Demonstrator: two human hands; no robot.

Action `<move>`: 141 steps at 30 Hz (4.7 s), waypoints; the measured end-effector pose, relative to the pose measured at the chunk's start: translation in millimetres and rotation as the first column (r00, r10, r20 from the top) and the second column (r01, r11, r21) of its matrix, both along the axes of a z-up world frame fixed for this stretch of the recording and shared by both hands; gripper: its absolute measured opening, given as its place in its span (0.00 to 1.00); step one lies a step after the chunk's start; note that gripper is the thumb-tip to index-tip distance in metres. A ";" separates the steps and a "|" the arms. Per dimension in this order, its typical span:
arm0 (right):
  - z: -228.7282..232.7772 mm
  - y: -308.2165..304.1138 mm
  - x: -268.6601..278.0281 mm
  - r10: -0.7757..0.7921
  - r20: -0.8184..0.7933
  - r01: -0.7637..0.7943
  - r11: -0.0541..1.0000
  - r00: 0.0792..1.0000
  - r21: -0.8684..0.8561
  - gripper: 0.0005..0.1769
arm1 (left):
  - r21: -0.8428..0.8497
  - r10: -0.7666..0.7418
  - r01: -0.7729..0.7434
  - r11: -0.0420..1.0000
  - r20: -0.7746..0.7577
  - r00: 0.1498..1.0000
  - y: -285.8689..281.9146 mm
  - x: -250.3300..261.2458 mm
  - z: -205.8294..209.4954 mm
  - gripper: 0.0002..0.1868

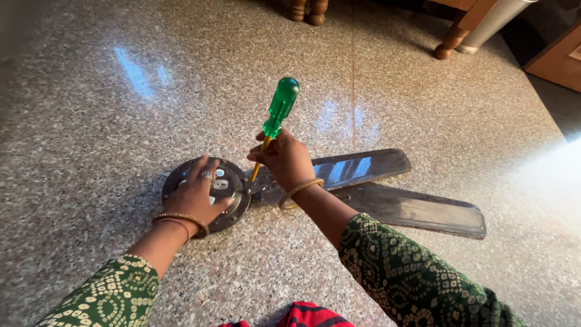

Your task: The person uses a screwdriver to loosen and remove screws from the mounting bracket of a ceiling fan blade. They detach one blade from the fan hub and set it aside on the floor, then continue to loosen screws on the next blade.

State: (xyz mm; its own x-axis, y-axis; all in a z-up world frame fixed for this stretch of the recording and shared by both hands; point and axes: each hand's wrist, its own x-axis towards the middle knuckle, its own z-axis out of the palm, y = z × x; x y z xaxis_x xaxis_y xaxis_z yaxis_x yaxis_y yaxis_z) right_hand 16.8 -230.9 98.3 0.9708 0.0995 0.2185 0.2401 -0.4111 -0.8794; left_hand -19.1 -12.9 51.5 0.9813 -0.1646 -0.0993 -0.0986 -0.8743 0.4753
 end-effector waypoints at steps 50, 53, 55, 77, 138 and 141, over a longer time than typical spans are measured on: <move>-30.1 -7.1 26.2 0.232 -0.057 -0.218 0.959 0.971 0.183 0.10 | -0.494 0.081 0.169 0.853 0.445 0.892 -39.1 42.0 60.1 0.11; -28.5 -5.7 24.7 0.215 -0.079 -0.205 0.972 0.973 0.119 0.11 | -0.486 0.086 0.173 0.856 0.466 0.881 -39.2 43.3 61.3 0.10; -25.2 -4.9 21.7 0.177 -0.078 -0.173 0.984 0.981 0.050 0.12 | -0.434 0.085 0.170 0.885 0.509 0.856 -39.6 43.2 62.0 0.09; -58.4 -7.5 22.7 0.155 -0.223 -0.197 0.964 0.962 -0.176 0.27 | -0.486 0.105 0.150 0.861 0.459 0.882 -40.1 34.7 68.7 0.10; -137.7 13.4 9.1 0.257 -0.284 -0.372 0.424 0.924 -0.826 0.26 | -0.597 0.249 0.093 0.797 0.465 0.850 6.2 30.9 69.8 0.10; -136.0 15.5 11.2 0.149 -0.328 -0.355 0.546 0.933 -0.759 0.26 | -0.607 0.274 0.049 0.793 0.428 0.861 8.1 29.6 70.3 0.09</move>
